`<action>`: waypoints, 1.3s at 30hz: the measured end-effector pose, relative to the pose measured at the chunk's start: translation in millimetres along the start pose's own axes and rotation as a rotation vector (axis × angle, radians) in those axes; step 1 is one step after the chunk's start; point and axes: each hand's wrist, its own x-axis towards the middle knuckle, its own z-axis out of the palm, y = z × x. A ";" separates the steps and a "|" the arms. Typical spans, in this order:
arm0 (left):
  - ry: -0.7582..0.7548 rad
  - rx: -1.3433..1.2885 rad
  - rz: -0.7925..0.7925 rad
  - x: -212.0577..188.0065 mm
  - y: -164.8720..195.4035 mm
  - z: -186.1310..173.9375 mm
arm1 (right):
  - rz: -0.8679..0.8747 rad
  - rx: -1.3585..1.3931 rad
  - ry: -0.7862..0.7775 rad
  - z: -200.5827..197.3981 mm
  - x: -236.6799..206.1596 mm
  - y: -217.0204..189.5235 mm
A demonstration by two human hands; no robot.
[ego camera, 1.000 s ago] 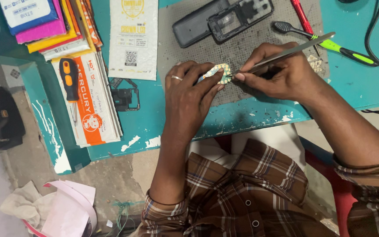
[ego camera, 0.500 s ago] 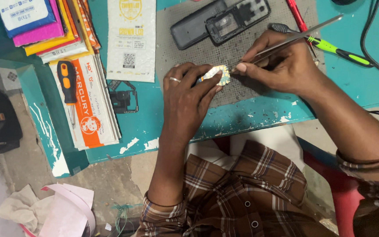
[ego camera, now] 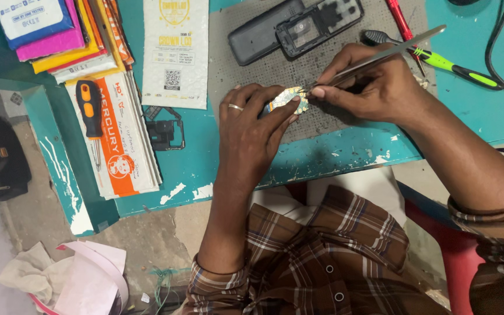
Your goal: The person uses tweezers to adjust a small component on a circuit board, then uses a soldering iron to apply solder to multiple points on the board. The person holds the board steady with one hand while manipulating the tools with the other.
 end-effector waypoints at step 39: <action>0.006 -0.023 -0.016 2.0 0.8 -0.6 | 0.008 -0.116 -0.007 0.9 1.1 -0.8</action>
